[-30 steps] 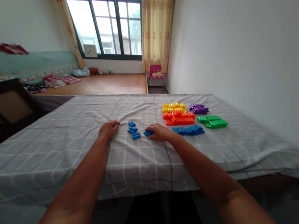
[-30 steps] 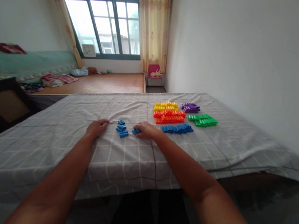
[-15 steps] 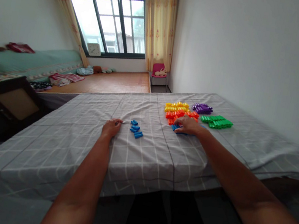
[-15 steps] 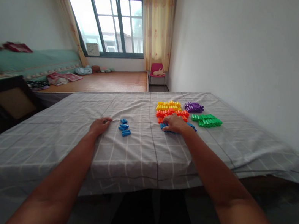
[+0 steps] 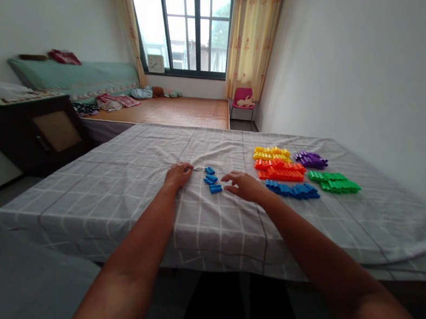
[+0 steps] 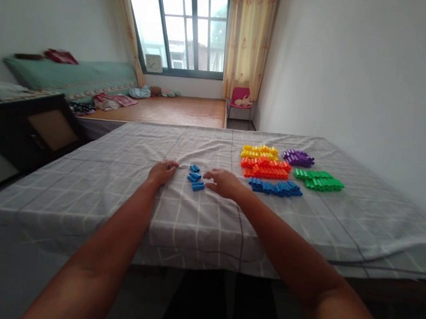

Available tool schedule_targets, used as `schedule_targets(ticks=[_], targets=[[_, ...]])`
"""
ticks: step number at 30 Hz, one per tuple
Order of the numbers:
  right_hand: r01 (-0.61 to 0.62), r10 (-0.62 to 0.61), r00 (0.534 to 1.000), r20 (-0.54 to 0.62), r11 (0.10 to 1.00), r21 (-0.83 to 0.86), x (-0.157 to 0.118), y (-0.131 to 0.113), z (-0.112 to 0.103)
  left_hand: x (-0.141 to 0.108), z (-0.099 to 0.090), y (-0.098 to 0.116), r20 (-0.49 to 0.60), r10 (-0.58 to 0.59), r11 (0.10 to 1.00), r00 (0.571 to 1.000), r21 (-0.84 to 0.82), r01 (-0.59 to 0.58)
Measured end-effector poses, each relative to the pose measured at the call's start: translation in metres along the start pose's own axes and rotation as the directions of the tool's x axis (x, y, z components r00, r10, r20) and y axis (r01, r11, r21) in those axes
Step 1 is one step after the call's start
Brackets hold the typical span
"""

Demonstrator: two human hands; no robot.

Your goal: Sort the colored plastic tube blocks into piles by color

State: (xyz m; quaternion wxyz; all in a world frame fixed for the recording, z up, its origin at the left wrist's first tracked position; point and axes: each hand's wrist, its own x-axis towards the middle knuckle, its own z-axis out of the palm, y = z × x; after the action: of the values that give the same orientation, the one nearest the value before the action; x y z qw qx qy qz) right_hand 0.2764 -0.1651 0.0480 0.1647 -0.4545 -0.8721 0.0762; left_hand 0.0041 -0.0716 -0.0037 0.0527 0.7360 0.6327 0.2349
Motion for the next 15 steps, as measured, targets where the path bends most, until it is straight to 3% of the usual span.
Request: schedule_targets(ticks=[3,5,9,15], targets=[[-0.072,0.074,0.997,0.008,0.991,-0.113,0.015,-0.031,0.021,-0.001,-0.001,0.000,0.007,0.011,1.000,1.000,-0.009,-0.011],[-0.111,0.110,0.994,-0.010,0.980,-0.164,0.020,-0.039,0.028,-0.001,-0.001,-0.001,0.007,0.008,1.000,1.000,-0.010,-0.008],[-0.078,0.079,0.997,0.002,0.991,-0.105,0.016,-0.034,0.027,0.001,-0.001,-0.001,0.009,0.003,1.000,1.000,-0.013,-0.003],[-0.016,0.016,1.000,0.009,1.000,0.013,-0.012,-0.016,0.014,0.004,0.000,-0.004,0.008,0.032,0.999,0.999,-0.004,-0.032]])
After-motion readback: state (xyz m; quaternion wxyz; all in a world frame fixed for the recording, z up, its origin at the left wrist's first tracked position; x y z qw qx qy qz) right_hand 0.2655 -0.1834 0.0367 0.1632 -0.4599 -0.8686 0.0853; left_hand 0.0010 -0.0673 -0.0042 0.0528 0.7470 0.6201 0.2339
